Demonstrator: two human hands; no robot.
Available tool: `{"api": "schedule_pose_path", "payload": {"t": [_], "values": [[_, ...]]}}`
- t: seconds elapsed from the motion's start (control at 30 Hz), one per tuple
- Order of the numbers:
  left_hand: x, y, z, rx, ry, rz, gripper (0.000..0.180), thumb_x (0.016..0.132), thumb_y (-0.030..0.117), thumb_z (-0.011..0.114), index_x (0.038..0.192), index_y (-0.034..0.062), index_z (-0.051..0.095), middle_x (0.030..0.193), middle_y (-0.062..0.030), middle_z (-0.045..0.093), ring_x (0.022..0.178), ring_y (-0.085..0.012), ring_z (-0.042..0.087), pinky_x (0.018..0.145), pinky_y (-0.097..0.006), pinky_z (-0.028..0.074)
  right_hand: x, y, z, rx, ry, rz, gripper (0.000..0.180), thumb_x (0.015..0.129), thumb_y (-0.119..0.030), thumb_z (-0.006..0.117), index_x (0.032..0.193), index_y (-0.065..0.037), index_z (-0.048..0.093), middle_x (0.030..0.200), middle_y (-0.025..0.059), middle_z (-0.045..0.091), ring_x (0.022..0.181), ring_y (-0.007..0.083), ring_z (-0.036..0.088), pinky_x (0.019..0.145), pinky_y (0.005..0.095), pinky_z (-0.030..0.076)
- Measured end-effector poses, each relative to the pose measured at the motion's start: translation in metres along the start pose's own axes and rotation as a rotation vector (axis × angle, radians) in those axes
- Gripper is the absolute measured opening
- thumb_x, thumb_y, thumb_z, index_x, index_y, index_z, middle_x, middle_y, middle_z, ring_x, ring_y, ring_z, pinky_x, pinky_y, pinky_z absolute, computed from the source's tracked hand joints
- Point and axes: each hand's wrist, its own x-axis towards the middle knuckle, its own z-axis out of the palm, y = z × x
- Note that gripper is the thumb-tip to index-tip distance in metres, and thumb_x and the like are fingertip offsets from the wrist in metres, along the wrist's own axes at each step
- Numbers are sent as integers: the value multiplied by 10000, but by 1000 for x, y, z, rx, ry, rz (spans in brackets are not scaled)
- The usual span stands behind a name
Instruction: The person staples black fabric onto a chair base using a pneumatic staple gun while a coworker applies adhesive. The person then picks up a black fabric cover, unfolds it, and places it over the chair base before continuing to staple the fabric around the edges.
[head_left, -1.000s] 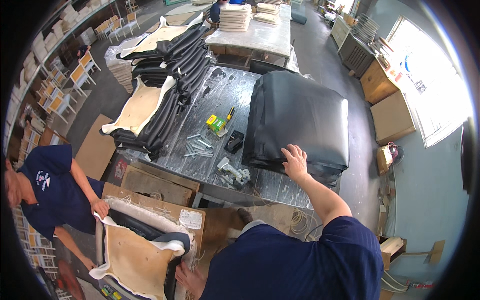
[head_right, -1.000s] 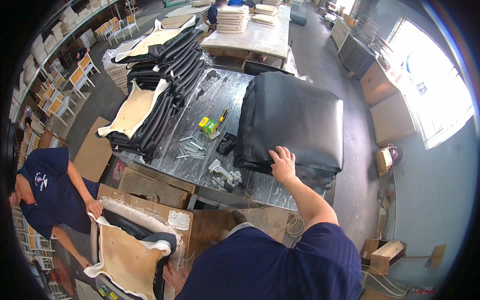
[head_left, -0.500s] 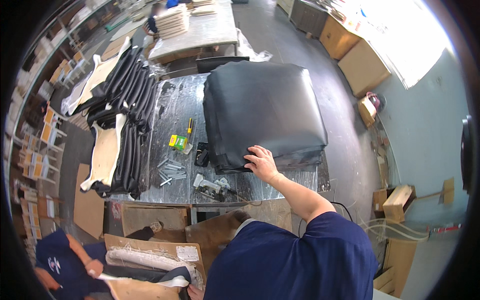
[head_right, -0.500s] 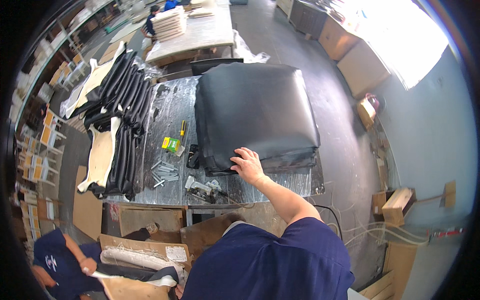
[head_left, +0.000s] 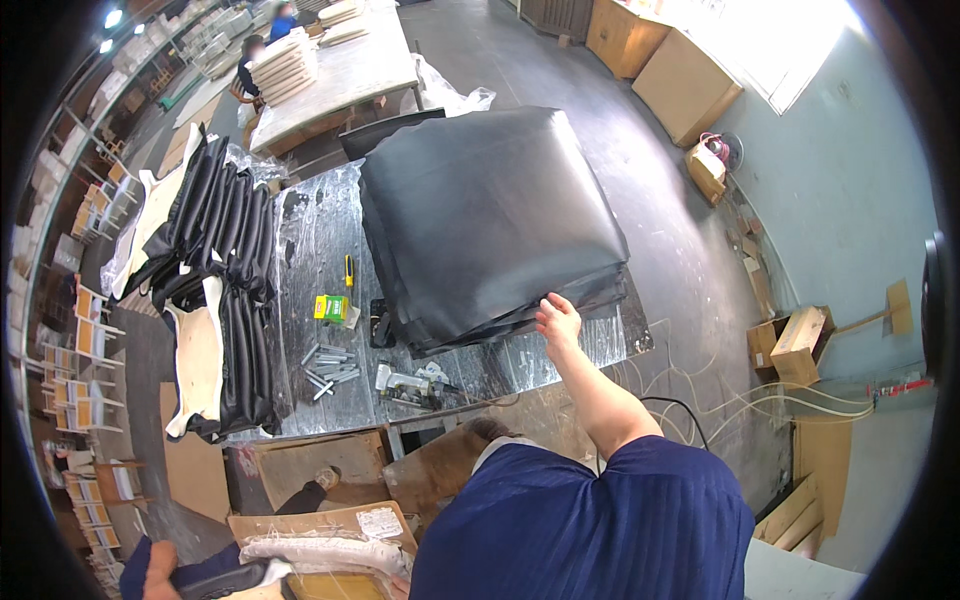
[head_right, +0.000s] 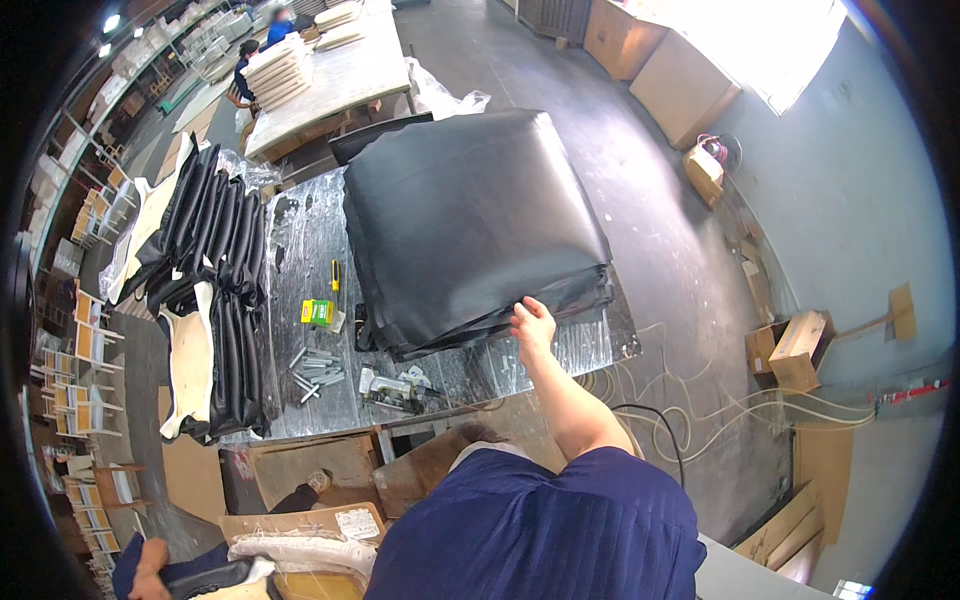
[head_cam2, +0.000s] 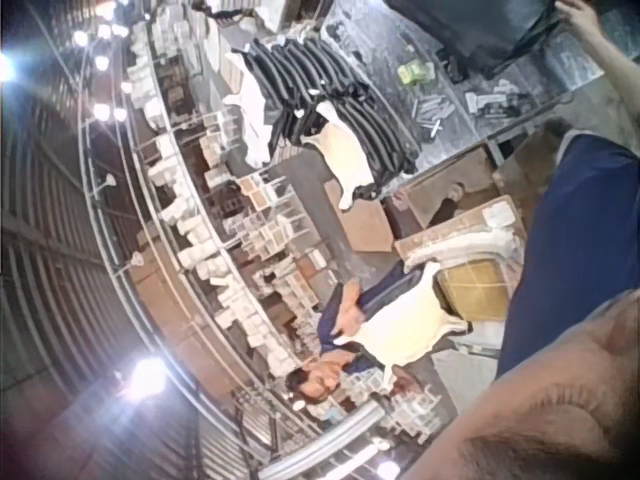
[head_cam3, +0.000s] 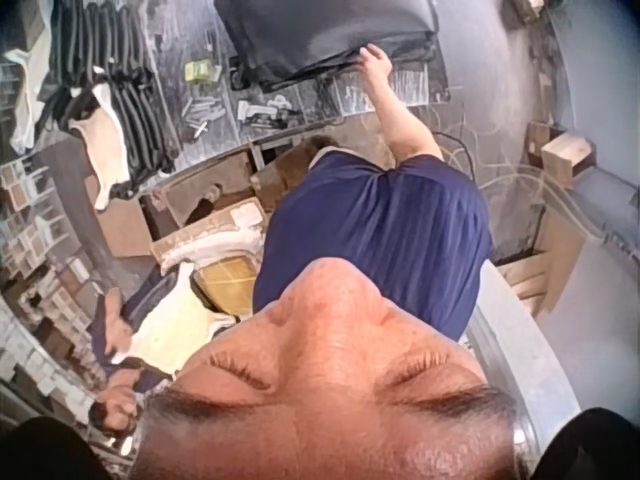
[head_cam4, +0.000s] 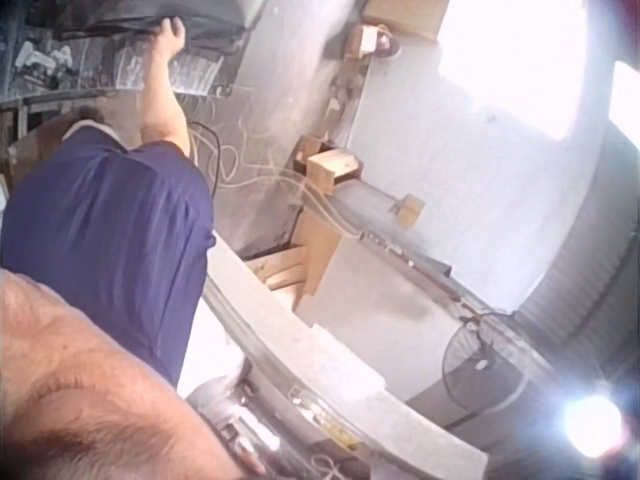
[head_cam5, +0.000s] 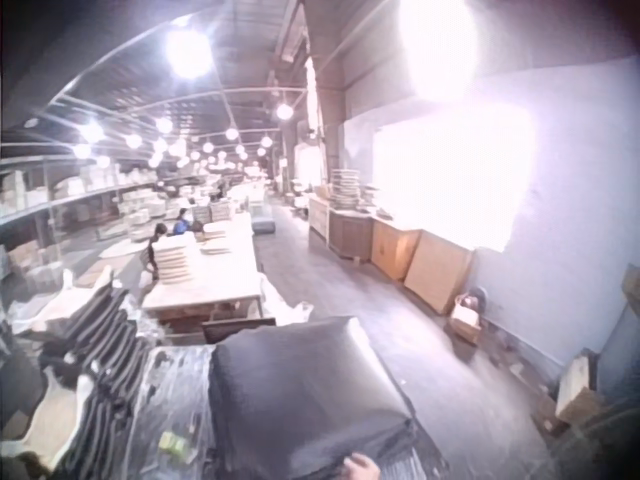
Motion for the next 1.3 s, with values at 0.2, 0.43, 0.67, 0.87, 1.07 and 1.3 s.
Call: {"api": "schedule_pose_path", "payload": {"t": [0.2,0.43,0.67,0.87,1.07,1.3], "values": [[21,16,-11,-32,-19,52,735,1069,340,675,1670,189,280,1439,-126,632,1194,-317,710,1119,-544,523,12,-10,6,258,28,65,352,969,-104,846,1279,-99,680,1064,40,732,818,172,737,686,352,583],[19,6,2,-33,-49,69,697,1057,306,695,1640,162,342,1426,-139,647,1201,-315,709,1110,-524,528,11,-9,15,327,162,-57,350,949,-39,844,1257,-95,688,1021,33,727,773,169,734,639,316,578],[34,13,-7,-57,-89,99,659,1045,271,715,1610,134,403,1413,-151,661,1207,-313,708,1102,-505,533,22,-29,-3,211,269,-137,253,965,-90,856,1183,-95,727,962,9,727,737,144,707,628,313,574],[38,12,-7,-71,-124,109,628,1035,242,731,1584,110,455,1402,-162,673,1212,-311,707,1094,-488,538,27,-37,-3,59,307,-199,186,945,-128,887,1066,-89,750,851,-6,713,642,110,653,540,294,539],[38,15,-3,-88,-136,92,598,1025,212,748,1558,87,508,1390,-173,685,1218,-309,706,1087,-471,543,31,-42,8,68,341,-200,154,934,-81,875,980,-25,738,779,38,687,531,122,578,443,295,453],[38,10,-9,-151,-208,85,564,1013,177,768,1528,59,569,1377,-185,699,1224,-307,705,1078,-452,548,39,-45,19,310,199,45,278,1072,-277,752,1233,-101,611,871,25,674,706,180,656,664,424,577]]}}
